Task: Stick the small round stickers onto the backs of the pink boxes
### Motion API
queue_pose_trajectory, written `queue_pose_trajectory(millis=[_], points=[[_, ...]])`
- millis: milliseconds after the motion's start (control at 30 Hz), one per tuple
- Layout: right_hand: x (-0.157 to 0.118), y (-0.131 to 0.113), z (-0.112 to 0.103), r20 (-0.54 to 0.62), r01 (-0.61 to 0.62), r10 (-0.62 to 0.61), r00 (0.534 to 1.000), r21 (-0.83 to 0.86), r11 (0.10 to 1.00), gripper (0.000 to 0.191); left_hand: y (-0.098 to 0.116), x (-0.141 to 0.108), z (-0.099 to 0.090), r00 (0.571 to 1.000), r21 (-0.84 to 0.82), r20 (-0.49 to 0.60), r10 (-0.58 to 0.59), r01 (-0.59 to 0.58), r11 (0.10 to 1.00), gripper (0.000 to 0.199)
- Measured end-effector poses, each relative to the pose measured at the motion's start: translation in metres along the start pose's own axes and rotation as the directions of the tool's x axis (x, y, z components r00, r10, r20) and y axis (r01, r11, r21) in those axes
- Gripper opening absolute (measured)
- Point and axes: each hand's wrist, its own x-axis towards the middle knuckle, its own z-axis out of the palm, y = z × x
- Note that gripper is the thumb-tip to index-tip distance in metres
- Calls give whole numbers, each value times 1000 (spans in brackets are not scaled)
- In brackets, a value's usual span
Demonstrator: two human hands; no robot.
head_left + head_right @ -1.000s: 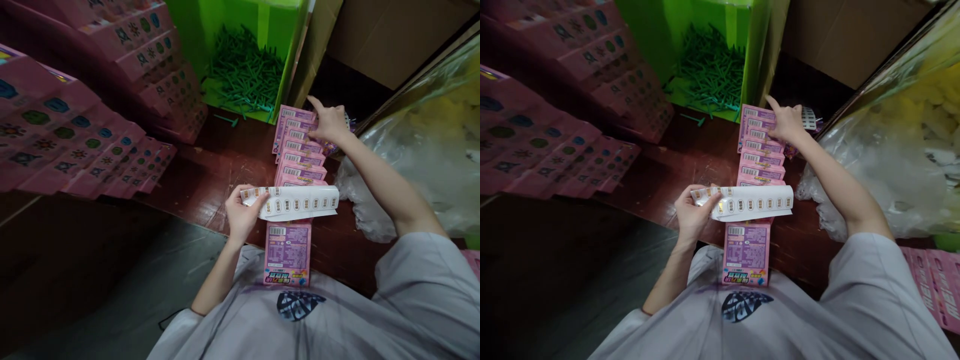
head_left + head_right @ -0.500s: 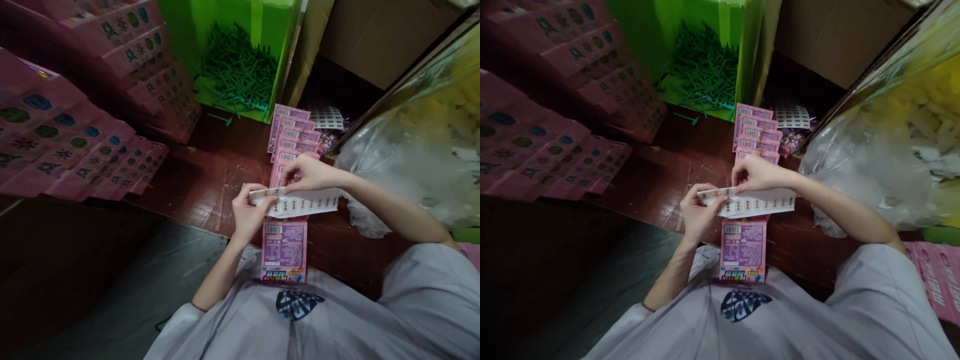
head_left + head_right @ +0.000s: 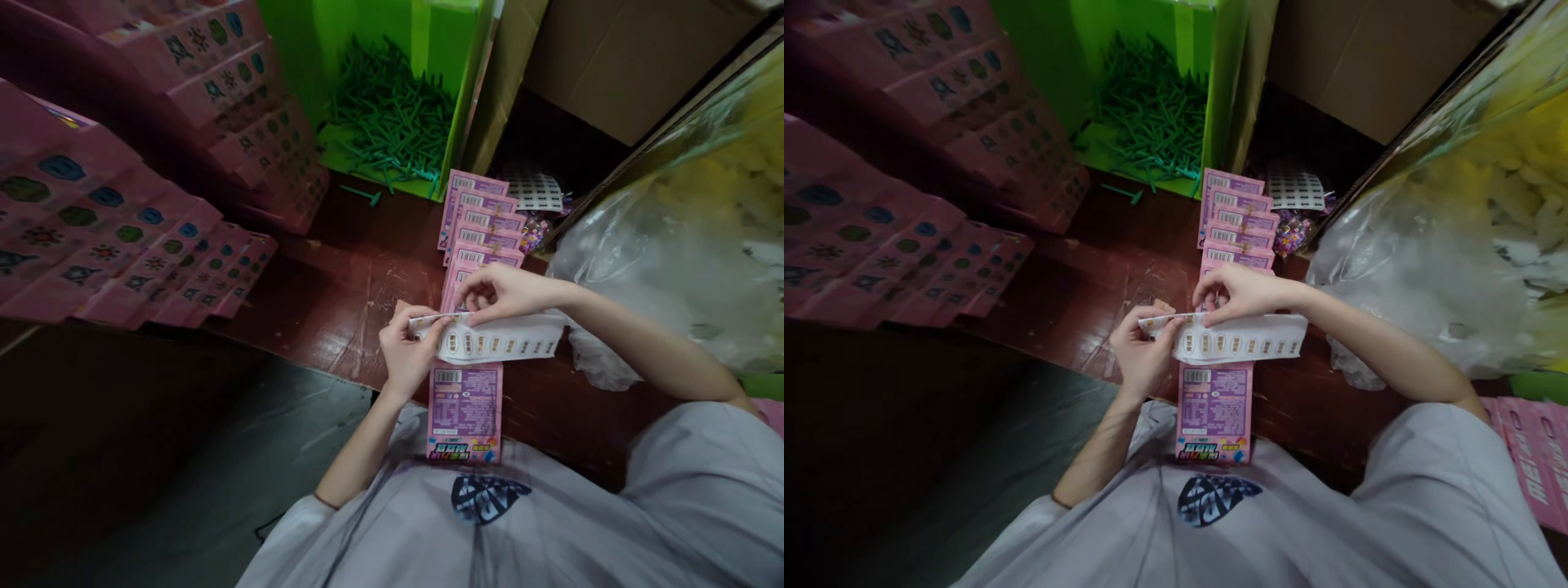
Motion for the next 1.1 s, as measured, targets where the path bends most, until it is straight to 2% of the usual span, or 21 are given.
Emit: queue_pose_trajectory(millis=[67,200,367,467,533,633,700,800,900,967,1100], points=[[0,1,-1,49,8,-7,999,-11,1000,20,-1,-1,-1,999,24,0,36,-36,999,16],[-3,1,0,60,4,-3,998,-19,1000,21,0,-2,-1,999,47,11,48,-48,998,18],[-8,-3,9,199,-22,-8,980,149,989,19,8,-3,-4,994,31,42,105,-107,994,19],[-13,-6,13,150,-9,-12,989,136,991,25,10,-3,-5,992,23,38,119,-120,992,18],[-16,-8,13,111,-11,-3,994,125,992,19,10,-4,-5,994,34,31,106,-107,994,19],[-21,-8,15,129,-26,12,992,110,994,9,12,-6,-4,994,36,57,94,-96,995,21],[-23,-8,17,135,-17,9,991,62,998,11,13,-7,-3,992,21,79,103,-105,994,21],[-27,-9,20,89,17,-16,996,-4,1000,19,14,-8,-2,990,7,84,113,-114,993,20],[-31,-12,22,24,15,-16,1000,11,1000,12,14,-9,-2,991,16,74,114,-115,993,20],[-34,-12,22,9,0,0,1000,31,1000,6,15,-9,-2,988,17,86,130,-132,991,19],[-37,-8,23,22,14,-14,1000,10,1000,7,18,-11,0,975,-8,117,187,-187,982,16]])
